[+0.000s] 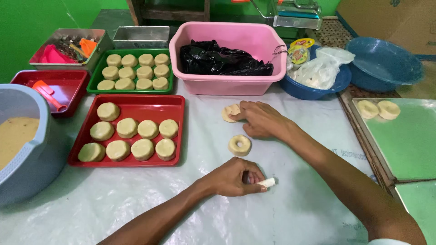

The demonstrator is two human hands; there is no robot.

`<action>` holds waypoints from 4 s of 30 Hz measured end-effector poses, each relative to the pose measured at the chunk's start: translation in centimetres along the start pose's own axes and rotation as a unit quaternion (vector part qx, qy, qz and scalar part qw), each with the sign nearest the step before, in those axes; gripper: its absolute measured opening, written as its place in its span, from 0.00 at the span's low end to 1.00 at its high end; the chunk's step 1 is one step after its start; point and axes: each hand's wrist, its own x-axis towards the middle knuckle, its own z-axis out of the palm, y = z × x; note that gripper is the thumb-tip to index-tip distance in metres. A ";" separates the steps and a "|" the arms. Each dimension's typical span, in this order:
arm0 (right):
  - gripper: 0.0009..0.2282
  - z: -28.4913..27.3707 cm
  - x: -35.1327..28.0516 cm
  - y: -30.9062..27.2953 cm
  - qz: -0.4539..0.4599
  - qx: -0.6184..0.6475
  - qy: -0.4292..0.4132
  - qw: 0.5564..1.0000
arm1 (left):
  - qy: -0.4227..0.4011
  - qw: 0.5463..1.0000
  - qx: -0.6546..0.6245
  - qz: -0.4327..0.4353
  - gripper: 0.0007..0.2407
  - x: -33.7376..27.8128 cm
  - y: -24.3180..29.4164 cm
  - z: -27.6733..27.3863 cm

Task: Flattening dough circles, adding a stick of filling, shaping them, and placing them onto a tray.

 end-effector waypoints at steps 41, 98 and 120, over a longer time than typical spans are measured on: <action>0.14 -0.6 -5.9 -0.7 0.049 0.247 0.071 0.965 | 0.091 0.953 0.287 -0.009 0.14 0.6 0.8 -1.1; 0.10 -0.5 -29.4 34.0 0.440 0.521 0.392 0.618 | -0.121 0.985 0.116 -0.050 0.21 24.3 7.8 10.9; 0.09 1.0 -29.8 34.5 0.518 0.197 0.349 0.756 | -0.143 0.982 0.102 -0.067 0.20 23.1 8.2 10.5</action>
